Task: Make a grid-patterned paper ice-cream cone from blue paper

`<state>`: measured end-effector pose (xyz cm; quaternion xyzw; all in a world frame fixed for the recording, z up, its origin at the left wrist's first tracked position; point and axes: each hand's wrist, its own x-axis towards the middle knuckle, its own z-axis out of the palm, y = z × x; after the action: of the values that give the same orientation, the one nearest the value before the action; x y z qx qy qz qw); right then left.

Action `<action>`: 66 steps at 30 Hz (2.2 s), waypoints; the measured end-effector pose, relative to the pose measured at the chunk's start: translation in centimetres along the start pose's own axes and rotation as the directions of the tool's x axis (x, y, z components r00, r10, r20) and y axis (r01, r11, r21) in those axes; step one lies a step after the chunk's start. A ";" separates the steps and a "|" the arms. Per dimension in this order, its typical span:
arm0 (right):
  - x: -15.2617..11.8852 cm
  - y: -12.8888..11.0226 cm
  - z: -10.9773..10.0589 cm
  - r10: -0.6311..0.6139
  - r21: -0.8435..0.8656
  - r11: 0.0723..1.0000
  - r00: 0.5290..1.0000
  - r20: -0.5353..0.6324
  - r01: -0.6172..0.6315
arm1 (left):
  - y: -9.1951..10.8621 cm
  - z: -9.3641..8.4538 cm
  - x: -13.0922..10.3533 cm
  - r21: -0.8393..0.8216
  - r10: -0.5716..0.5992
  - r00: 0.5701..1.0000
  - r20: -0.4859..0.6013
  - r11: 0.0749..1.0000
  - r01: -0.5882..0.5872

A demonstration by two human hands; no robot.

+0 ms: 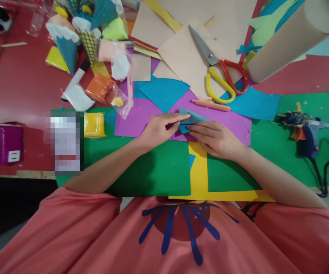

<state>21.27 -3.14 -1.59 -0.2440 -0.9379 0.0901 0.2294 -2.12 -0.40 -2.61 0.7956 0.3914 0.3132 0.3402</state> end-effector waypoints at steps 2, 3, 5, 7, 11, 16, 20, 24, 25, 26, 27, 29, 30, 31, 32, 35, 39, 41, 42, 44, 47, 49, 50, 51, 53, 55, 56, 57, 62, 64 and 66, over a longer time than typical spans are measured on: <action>0.2 -0.1 0.0 0.016 -0.015 1.000 1.000 -0.024 -0.016 | 0.0 0.3 0.0 0.009 0.043 0.999 -0.015 0.999 -0.042; 0.3 -0.1 0.0 0.024 -0.019 1.000 0.999 -0.033 -0.025 | 0.1 0.4 -0.1 0.013 0.058 0.998 -0.021 0.998 -0.057; 0.6 -0.2 0.0 0.036 -0.012 0.999 0.998 -0.054 -0.036 | 0.3 0.6 -0.1 0.009 0.092 0.995 -0.029 0.996 -0.092; 0.8 -0.2 0.1 0.049 0.015 0.999 0.996 -0.075 -0.048 | 0.5 0.7 -0.2 -0.011 0.131 0.991 -0.036 0.991 -0.131; 1.2 -0.1 0.4 0.068 0.057 0.996 0.996 -0.065 -0.065 | 0.8 0.6 -0.5 -0.051 0.155 0.988 -0.019 0.986 -0.156; 1.6 -0.2 0.7 0.105 0.071 0.992 0.993 -0.054 -0.102 | 0.6 0.7 -0.5 -0.077 0.073 0.997 0.007 0.994 -0.072; 1.4 -0.2 0.5 0.122 0.100 0.989 0.982 -0.147 -0.108 | 0.5 0.8 -0.3 -0.180 0.000 1.000 -0.005 0.984 -0.001; 0.9 0.4 0.1 0.303 0.176 0.950 0.899 -0.317 -0.258 | 0.5 0.4 -0.1 -0.356 -0.144 0.989 -0.015 0.925 0.130; 0.9 0.6 0.1 0.371 0.229 0.923 0.873 -0.318 -0.309 | 0.5 0.2 -0.1 -0.394 -0.185 0.983 -0.013 0.904 0.165; 0.8 0.9 0.1 0.440 0.304 0.885 0.847 -0.299 -0.353 | 0.6 0.1 0.0 -0.427 -0.221 0.975 -0.016 0.883 0.193; 0.8 1.1 0.2 0.504 0.395 0.835 0.822 -0.265 -0.384 | 0.6 0.0 0.0 -0.459 -0.252 0.968 -0.024 0.863 0.213; 0.9 1.4 0.5 0.608 0.600 0.691 0.773 -0.180 -0.404 | 0.6 -0.2 0.1 -0.538 -0.295 0.953 -0.064 0.815 0.216; 1.0 1.4 0.7 0.652 0.693 0.599 0.747 -0.132 -0.401 | 0.6 -0.1 0.2 -0.584 -0.311 0.946 -0.085 0.785 0.206; 1.2 1.3 0.8 0.693 0.771 0.498 0.717 -0.078 -0.397 | 0.6 0.0 0.3 -0.627 -0.329 0.939 -0.101 0.754 0.197; 1.5 1.1 0.9 0.729 0.831 0.395 0.684 -0.024 -0.392 | 0.7 0.1 0.3 -0.663 -0.349 0.931 -0.111 0.724 0.192; 2.7 0.5 1.3 0.816 0.922 0.161 0.573 0.077 -0.353 | 1.1 0.8 0.5 -0.703 -0.418 0.898 -0.134 0.679 0.211; 4.3 0.0 2.2 0.884 0.961 0.092 0.465 0.042 -0.260 | 1.9 2.2 0.5 -0.690 -0.433 0.878 -0.206 0.700 0.183; 4.5 0.1 2.7 0.885 0.962 0.126 0.465 0.001 -0.242 | 2.2 2.8 0.4 -0.669 -0.404 0.892 -0.201 0.722 0.176; 4.4 0.3 3.0 0.879 0.955 0.153 0.477 -0.014 -0.254 | 2.3 3.0 0.3 -0.653 -0.378 0.908 -0.180 0.737 0.177; 4.2 0.5 3.4 0.857 0.926 0.228 0.513 -0.043 -0.303 | 2.4 3.1 0.1 -0.599 -0.302 0.944 -0.134 0.783 0.165; 3.7 0.8 3.6 0.814 0.851 0.368 0.573 -0.100 -0.374 | 2.6 2.8 -0.1 -0.483 -0.166 0.983 -0.081 0.869 0.107; 3.5 1.0 3.6 0.791 0.809 0.431 0.599 -0.126 -0.400 | 2.7 2.4 -0.2 -0.413 -0.104 0.993 -0.047 0.908 0.076; 3.4 1.0 3.6 0.786 0.796 0.445 0.605 -0.127 -0.411 | 2.8 2.2 -0.3 -0.391 -0.086 0.996 -0.025 0.918 0.069; 3.3 1.1 3.6 0.785 0.787 0.453 0.606 -0.129 -0.419 | 2.9 2.0 -0.4 -0.380 -0.074 0.997 0.001 0.922 0.069; 3.1 1.1 3.5 0.785 0.781 0.460 0.604 -0.136 -0.422 | 3.1 1.6 -0.6 -0.391 -0.057 0.997 0.047 0.918 0.071; 3.0 1.1 3.3 0.783 0.782 0.464 0.606 -0.141 -0.416 | 3.1 1.4 -0.8 -0.421 -0.049 0.998 0.038 0.905 0.061; 3.0 1.0 3.2 0.781 0.783 0.462 0.609 -0.137 -0.417 | 3.1 1.4 -0.9 -0.429 -0.056 0.998 -0.008 0.902 0.047; 2.9 0.9 3.0 0.779 0.784 0.455 0.615 -0.121 -0.422 | 3.0 1.3 -0.9 -0.434 -0.073 0.992 -0.101 0.901 0.022; 3.1 -0.5 1.9 0.716 0.823 0.377 0.697 0.032 -0.425 | 1.9 1.7 0.0 -0.530 -0.186 0.939 -0.291 0.848 0.004; 3.2 -1.0 1.6 0.661 0.846 0.361 0.748 0.065 -0.393 | 1.7 1.9 0.4 -0.618 -0.166 0.977 -0.137 0.785 0.047; 3.3 -1.4 1.5 0.625 0.844 0.381 0.778 0.067 -0.379 | 1.7 2.0 0.5 -0.645 -0.151 0.988 0.000 0.755 0.116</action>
<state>17.47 -2.82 -1.22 -0.3924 -0.6224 0.5478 0.3982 0.33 -1.30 -2.29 0.5925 0.3249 0.4236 0.6032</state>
